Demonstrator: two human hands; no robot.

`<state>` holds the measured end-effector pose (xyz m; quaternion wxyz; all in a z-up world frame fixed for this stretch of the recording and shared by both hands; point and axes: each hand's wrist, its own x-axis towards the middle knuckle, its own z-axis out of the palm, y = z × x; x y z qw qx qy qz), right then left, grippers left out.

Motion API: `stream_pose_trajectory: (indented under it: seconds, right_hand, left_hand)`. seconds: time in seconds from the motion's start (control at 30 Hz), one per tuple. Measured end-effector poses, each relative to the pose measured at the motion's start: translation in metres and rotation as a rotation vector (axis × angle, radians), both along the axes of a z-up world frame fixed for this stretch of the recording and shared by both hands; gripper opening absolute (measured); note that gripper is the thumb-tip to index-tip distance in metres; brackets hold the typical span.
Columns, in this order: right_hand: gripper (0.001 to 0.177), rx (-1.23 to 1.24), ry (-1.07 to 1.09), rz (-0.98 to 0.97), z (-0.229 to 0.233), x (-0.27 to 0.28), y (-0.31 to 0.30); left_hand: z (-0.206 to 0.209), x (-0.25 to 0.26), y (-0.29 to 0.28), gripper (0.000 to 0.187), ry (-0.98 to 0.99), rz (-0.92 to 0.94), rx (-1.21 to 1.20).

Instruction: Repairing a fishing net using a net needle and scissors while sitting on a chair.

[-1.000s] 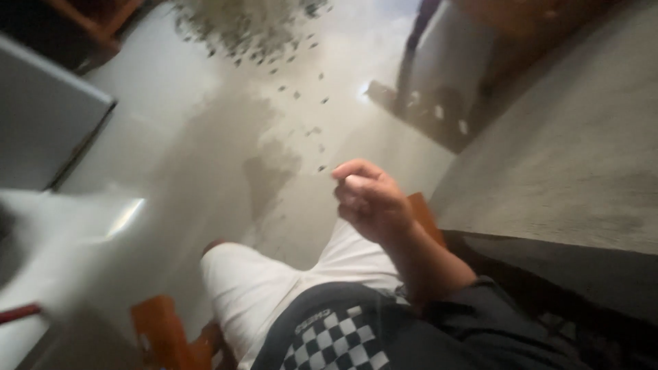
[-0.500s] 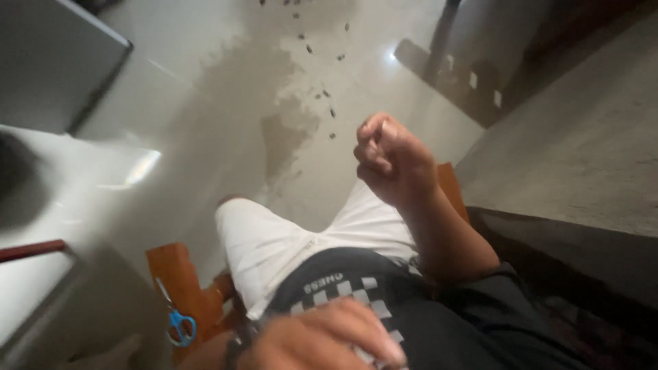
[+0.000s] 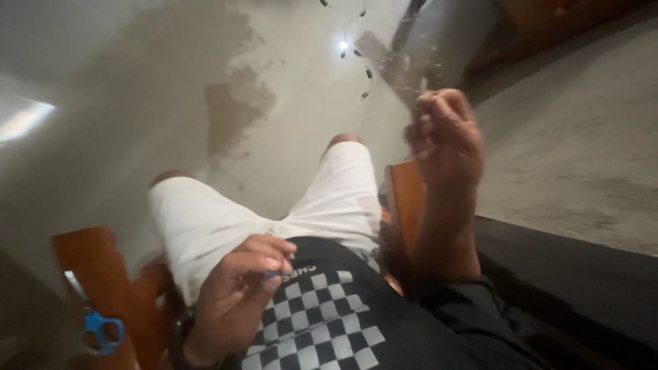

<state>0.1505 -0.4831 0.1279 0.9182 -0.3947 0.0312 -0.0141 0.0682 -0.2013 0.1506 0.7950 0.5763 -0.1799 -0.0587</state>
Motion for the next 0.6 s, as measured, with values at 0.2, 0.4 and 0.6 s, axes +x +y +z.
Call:
stream_pose_trajectory:
  seconds: [0.2, 0.4, 0.6]
  right_hand:
    - [0.006, -0.311, -0.018, -0.170, 0.024, -0.017, -0.031]
    - [0.011, -0.472, 0.013, -0.326, 0.032, -0.030, -0.034]
    - [0.011, -0.489, 0.069, -0.342, 0.036, -0.039, -0.032]
  left_hand:
    - [-0.030, 0.032, -0.014, 0.006, 0.043, -0.056, 0.185]
    - [-0.027, 0.057, -0.050, 0.014, -0.016, -0.030, 0.048]
    - [-0.027, 0.044, -0.052, 0.013, -0.005, -0.106, 0.053]
